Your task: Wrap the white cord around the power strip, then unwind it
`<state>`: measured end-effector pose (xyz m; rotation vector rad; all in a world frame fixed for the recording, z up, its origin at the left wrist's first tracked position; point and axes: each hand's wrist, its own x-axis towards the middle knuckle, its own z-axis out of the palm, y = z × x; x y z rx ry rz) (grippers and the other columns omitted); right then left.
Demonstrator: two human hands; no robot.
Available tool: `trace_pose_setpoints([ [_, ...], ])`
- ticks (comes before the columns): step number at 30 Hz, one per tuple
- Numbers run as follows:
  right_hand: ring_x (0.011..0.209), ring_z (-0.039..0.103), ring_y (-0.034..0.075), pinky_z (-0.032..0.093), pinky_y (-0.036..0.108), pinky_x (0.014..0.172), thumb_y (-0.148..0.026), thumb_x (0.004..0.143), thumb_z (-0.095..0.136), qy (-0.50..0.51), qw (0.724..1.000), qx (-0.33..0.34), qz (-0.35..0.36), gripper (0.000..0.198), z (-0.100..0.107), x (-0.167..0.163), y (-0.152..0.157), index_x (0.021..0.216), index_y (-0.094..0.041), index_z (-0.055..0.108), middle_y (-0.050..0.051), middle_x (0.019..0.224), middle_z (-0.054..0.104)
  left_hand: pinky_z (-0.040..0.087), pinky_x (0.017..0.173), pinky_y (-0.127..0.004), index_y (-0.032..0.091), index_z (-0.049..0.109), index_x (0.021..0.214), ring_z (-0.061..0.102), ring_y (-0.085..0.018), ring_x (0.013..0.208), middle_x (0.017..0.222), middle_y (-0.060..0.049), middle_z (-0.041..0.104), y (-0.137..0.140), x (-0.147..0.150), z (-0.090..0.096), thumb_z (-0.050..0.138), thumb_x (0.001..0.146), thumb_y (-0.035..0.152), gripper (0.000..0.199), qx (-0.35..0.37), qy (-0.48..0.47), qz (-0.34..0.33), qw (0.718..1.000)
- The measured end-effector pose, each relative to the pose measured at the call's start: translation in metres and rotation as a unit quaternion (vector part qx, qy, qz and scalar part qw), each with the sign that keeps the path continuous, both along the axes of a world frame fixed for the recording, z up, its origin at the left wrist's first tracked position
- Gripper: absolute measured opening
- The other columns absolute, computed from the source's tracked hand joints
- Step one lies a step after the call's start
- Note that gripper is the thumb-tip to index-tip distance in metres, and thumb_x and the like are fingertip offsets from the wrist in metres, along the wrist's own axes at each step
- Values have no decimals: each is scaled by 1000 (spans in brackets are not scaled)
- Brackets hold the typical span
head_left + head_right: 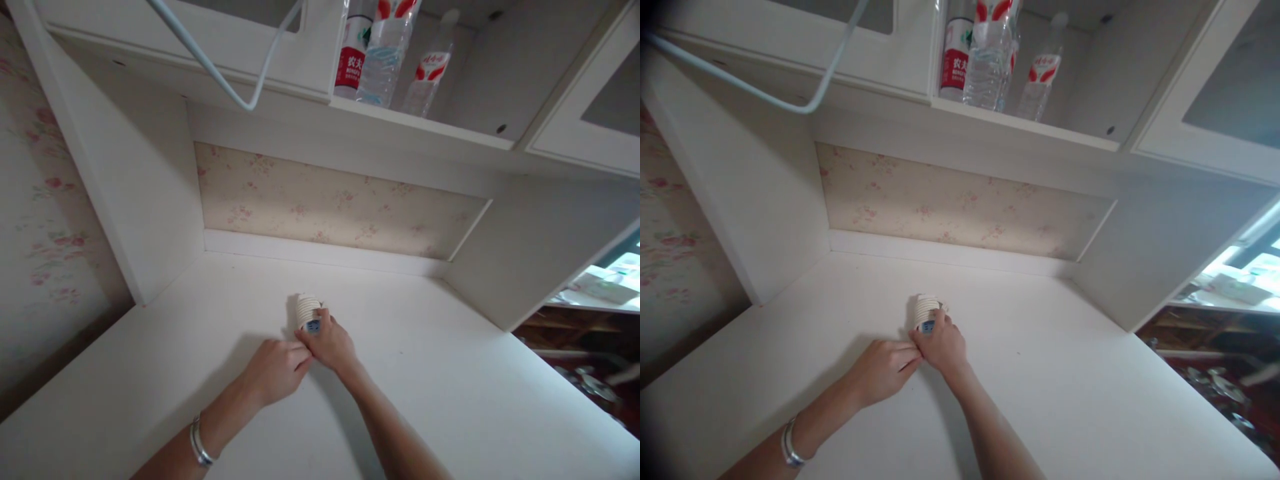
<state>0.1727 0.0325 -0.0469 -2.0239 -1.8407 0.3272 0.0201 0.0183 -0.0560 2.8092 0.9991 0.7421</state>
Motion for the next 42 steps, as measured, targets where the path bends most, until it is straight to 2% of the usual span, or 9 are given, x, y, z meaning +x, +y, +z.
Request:
trace_pose_setpoints([
  [4, 91, 63, 30, 46, 36, 72, -41, 77, 57, -83, 996, -7, -20, 55, 0, -16, 3, 121, -12, 40, 19, 107, 58, 46, 63, -24, 22, 67, 80, 64, -13, 71, 79, 0, 69, 7, -15, 10, 45, 90, 22, 24, 10, -37, 32, 999],
  [7, 89, 64, 28, 47, 33, 69, -27, 74, 59, -126, 992, -14, -25, 57, -1, -26, 5, 124, -12, 36, 19, 108, 56, 44, 63, -24, 23, 68, 84, 63, -13, 72, 81, -1, 69, 10, -19, 12, 43, 91, 25, 26, 4, -23, 43, 999],
  [10, 86, 65, 26, 47, 32, 68, -27, 76, 54, -129, 990, 8, -51, 50, -5, -26, 11, 121, -13, 38, 16, 106, 57, 42, 63, -24, 22, 67, 83, 62, -14, 72, 81, -1, 68, 10, -20, 13, 40, 92, 28, 29, -16, 28, 48, 998],
  [14, 83, 65, 26, 46, 32, 66, -27, 74, 55, -129, 989, 26, -68, 50, -11, -5, 23, 120, -17, 38, 12, 103, 58, 39, 62, -25, 23, 65, 76, 61, -15, 70, 76, 0, 66, 12, -23, 13, 37, 93, 29, 33, -28, 74, 53, 995],
  [21, 84, 64, 28, 45, 35, 68, -34, 75, 56, -179, 977, -6, -115, 48, -9, 79, 44, 118, -20, 40, 12, 105, 58, 37, 65, -26, 23, 65, 75, 61, -15, 73, 78, 0, 67, 22, -30, 5, 36, 93, 28, 34, -52, 89, 45, 994],
  [28, 92, 62, 32, 46, 37, 70, -36, 78, 53, -241, 937, -60, -246, 44, -5, 228, 54, 116, -16, 44, 17, 105, 56, 35, 66, -26, 22, 63, 70, 59, -14, 71, 74, 1, 66, 26, -23, -5, 37, 93, 29, 36, -89, 79, 27, 992],
  [32, 93, 62, 34, 46, 39, 71, -37, 77, 55, -218, 936, -82, -265, 50, -4, 291, 60, 120, -14, 43, 19, 107, 56, 34, 66, -25, 22, 63, 70, 58, -13, 71, 74, 2, 65, 30, -16, -10, 39, 92, 28, 34, -106, 71, 25, 992],
  [35, 94, 62, 33, 46, 38, 72, -39, 74, 58, -197, 950, -73, -233, 58, -10, 307, 65, 124, -14, 42, 19, 109, 58, 33, 66, -24, 22, 65, 72, 58, -12, 72, 77, 2, 65, 32, -11, -13, 41, 91, 28, 31, -122, 64, 22, 990],
  [42, 99, 61, 31, 45, 39, 78, -48, 82, 45, -154, 963, -29, -219, 61, -29, 307, 68, 135, -19, 33, 18, 131, 47, 33, 68, -24, 23, 65, 73, 57, -13, 74, 77, 2, 64, 32, 1, -15, 41, 90, 30, 31, -144, 58, 23, 988],
])
